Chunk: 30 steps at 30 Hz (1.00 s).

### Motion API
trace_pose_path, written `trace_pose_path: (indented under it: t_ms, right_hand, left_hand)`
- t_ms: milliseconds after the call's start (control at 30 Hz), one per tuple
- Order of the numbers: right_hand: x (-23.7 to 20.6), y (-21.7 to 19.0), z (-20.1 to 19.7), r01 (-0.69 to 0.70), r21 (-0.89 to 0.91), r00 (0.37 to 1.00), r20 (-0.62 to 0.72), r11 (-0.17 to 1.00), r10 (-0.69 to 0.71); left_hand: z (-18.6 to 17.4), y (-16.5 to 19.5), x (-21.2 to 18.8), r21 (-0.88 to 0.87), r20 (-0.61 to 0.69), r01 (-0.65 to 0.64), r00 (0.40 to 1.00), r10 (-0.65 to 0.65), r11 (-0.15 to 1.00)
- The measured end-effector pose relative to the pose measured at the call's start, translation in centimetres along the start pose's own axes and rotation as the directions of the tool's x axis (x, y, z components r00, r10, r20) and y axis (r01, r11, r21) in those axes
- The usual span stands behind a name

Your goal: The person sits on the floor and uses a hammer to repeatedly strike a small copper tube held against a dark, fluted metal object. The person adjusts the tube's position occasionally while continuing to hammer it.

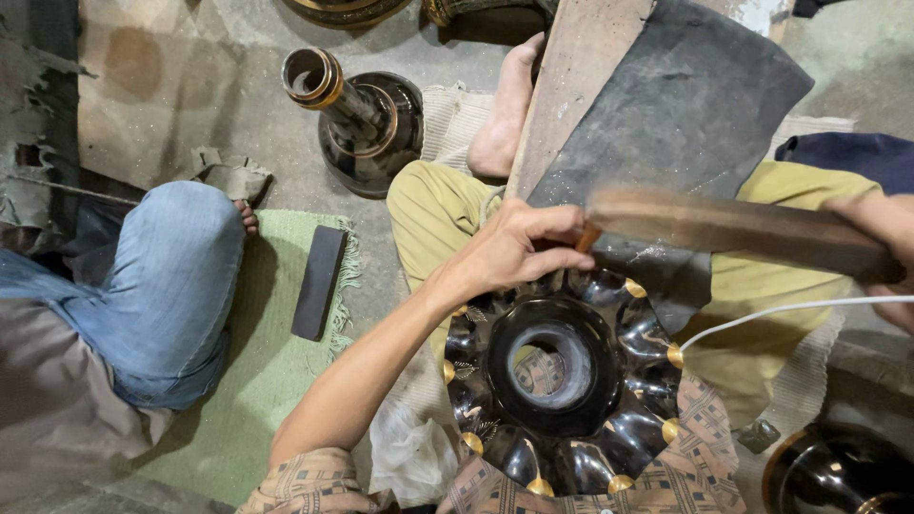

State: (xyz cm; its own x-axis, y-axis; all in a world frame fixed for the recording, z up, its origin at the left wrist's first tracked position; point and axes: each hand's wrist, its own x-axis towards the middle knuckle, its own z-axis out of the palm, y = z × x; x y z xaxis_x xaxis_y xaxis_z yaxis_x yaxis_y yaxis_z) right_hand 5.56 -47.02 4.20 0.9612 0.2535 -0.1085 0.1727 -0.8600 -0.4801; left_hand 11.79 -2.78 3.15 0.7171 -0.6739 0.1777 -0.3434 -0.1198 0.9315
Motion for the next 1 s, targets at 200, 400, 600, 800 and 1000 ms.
trace_pose_path:
  t_ms: [200, 400, 600, 800, 1000]
  right_hand:
    - [-0.9, 0.9, 0.5, 0.11, -0.138, 0.992, -0.043, 0.984, -0.117]
    - [-2.2, 1.3, 1.3, -0.057, 0.033, 0.998, 0.012, 0.998, 0.056]
    - [-2.3, -0.1, 0.4, 0.045, -0.035, 0.999, -0.03, 0.998, -0.046]
    - [-2.0, -4.1, 0.5, -0.022, -0.038, 0.999, -0.046, 0.999, 0.02]
    - [-2.4, -5.4, -0.2, 0.039, -0.033, 0.998, -0.038, 0.999, -0.04]
  left_hand:
    - [0.0, 0.2, 0.0, -0.081, -0.042, -0.045, 0.998, 0.041, 0.996]
    - [-0.1, 0.6, 0.1, 0.023, 0.006, 0.017, 1.0, -0.017, 1.0]
    - [-0.2, 0.7, 0.1, -0.001, -0.008, -0.071, 0.997, 0.071, 0.997]
    - [-0.3, 1.1, 0.0, -0.018, -0.007, -0.096, 0.995, 0.095, 0.995]
    - [-0.6, 1.4, 0.0, -0.031, 0.038, -0.1, 0.994, 0.101, 0.995]
